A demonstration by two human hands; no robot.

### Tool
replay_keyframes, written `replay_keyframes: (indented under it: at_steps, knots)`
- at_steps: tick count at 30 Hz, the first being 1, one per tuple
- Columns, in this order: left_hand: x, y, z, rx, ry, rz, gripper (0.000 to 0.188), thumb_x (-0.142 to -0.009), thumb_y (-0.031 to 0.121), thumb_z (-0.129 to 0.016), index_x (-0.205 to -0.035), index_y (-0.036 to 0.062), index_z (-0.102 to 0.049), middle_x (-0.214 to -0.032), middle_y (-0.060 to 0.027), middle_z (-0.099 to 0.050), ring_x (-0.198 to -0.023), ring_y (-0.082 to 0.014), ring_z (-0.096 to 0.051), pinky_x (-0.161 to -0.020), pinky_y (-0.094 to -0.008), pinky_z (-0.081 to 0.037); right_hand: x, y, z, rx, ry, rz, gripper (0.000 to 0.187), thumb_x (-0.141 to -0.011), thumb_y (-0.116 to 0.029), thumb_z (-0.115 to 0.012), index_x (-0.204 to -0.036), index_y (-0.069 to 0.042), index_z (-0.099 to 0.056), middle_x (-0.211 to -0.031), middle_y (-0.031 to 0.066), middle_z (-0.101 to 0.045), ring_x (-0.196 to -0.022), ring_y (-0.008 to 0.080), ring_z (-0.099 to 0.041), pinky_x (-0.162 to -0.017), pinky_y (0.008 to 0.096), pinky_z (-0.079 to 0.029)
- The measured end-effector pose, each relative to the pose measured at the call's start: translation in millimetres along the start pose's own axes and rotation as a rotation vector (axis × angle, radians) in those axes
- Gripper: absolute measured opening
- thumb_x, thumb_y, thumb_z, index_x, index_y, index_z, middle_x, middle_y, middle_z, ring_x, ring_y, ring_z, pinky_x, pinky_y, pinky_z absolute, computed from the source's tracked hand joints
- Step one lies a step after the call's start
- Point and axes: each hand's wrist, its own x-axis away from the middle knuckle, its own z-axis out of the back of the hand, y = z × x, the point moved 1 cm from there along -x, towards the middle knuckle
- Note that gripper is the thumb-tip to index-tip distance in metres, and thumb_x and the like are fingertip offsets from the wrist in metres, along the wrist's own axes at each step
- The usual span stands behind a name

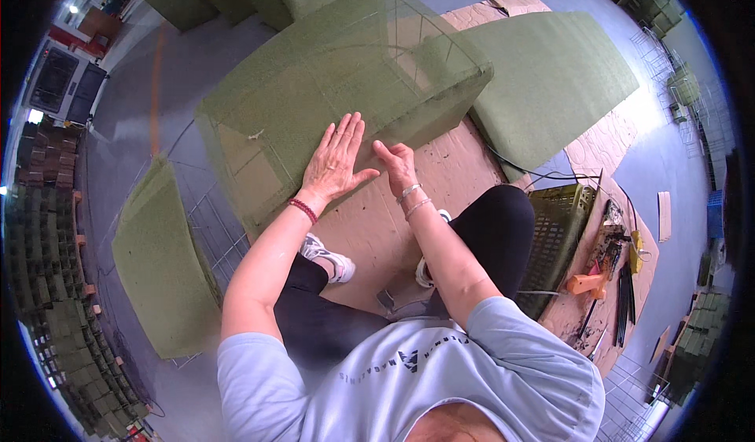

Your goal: Assemble metal mesh bins by attaching foam padding using a hot glue gun.

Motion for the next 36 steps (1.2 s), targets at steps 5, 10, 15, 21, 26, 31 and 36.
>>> replay_keyframes:
  at_steps: [5, 10, 15, 21, 26, 31, 36]
  knots:
    - [0.3, -0.2, -0.3, 0.005, 0.012, -0.002, 0.102, -0.081, 0.071, -0.043, -0.147, -0.0018, -0.018, -0.154, -0.0154, -0.020, -0.143, -0.0283, -0.019, -0.116, -0.0438, -0.020, -1.1, -6.2, -6.7, 0.092, 0.050, 0.069, 0.029, -0.082, -0.024, -0.074, -0.074, 0.004, -0.068, -0.067, 0.0014, -0.063, -0.059, 0.0082, -0.051, -0.053, 0.0263, -0.039]
    - [-0.5, -0.1, -1.1, -0.019, 0.007, 0.001, 0.100, -0.081, 0.070, -0.044, -0.147, -0.0011, -0.019, -0.154, -0.0151, -0.020, -0.143, -0.0281, -0.020, -0.116, -0.0437, -0.020, -3.8, -1.7, -5.4, 0.068, 0.022, 0.041, 0.026, -0.083, -0.023, -0.073, -0.078, 0.003, -0.069, -0.071, 0.0012, -0.065, -0.062, 0.0077, -0.052, -0.056, 0.0253, -0.040]
    - [-2.1, -1.8, -3.7, 0.043, 0.016, -0.032, 0.101, -0.081, 0.072, -0.043, -0.148, 0.0000, -0.018, -0.154, -0.0139, -0.021, -0.143, -0.0280, -0.020, -0.116, -0.0442, -0.019, -1.6, -3.9, -7.4, 0.003, 0.003, 0.041, 0.023, -0.083, -0.023, -0.074, -0.078, 0.000, -0.068, -0.071, -0.0023, -0.063, -0.064, 0.0051, -0.050, -0.057, 0.0238, -0.038]
    - [-1.2, -4.6, -3.6, 0.044, 0.004, -0.034, 0.103, -0.079, 0.074, -0.043, -0.148, 0.0022, -0.018, -0.155, -0.0127, -0.021, -0.143, -0.0277, -0.020, -0.116, -0.0441, -0.018, 10.3, -0.8, -6.0, -0.098, -0.150, -0.076, 0.026, -0.083, -0.023, -0.074, -0.066, -0.009, -0.061, -0.066, -0.0059, -0.057, -0.063, 0.0033, -0.049, -0.055, 0.0214, -0.036]
    - [-3.5, -4.6, 1.8, 0.075, -0.016, -0.034, 0.103, -0.079, 0.070, -0.049, -0.147, -0.0005, -0.019, -0.154, -0.0148, -0.020, -0.143, -0.0290, -0.018, -0.116, -0.0442, -0.019, 20.4, -14.6, -30.4, -0.056, -0.119, -0.039, 0.032, -0.083, -0.019, -0.073, -0.057, -0.010, -0.056, -0.059, -0.0086, -0.045, -0.049, 0.0040, -0.034, -0.040, 0.0269, -0.023]
    - [-5.9, -9.1, -4.9, 0.171, -0.001, -0.084, 0.105, -0.079, 0.073, -0.044, -0.148, -0.0005, -0.015, -0.155, -0.0154, -0.017, -0.144, -0.0285, -0.017, -0.117, -0.0434, -0.016, 27.2, -12.1, -36.4, -0.170, -0.151, 0.047, 0.023, -0.081, -0.020, -0.073, -0.071, -0.002, -0.063, -0.071, -0.0049, -0.056, -0.058, 0.0055, -0.042, -0.050, 0.0254, -0.035]
    - [-23.1, 3.1, -9.7, 0.112, 0.012, -0.074, 0.105, -0.080, 0.071, -0.046, -0.147, -0.0040, -0.016, -0.154, -0.0188, -0.017, -0.143, -0.0301, -0.017, -0.117, -0.0434, -0.018, -7.4, 38.0, -2.5, 0.020, -0.134, 0.032, 0.021, -0.081, -0.019, -0.073, -0.074, 0.000, -0.067, -0.066, -0.0089, -0.048, -0.059, 0.0025, -0.040, -0.046, 0.0239, -0.033]
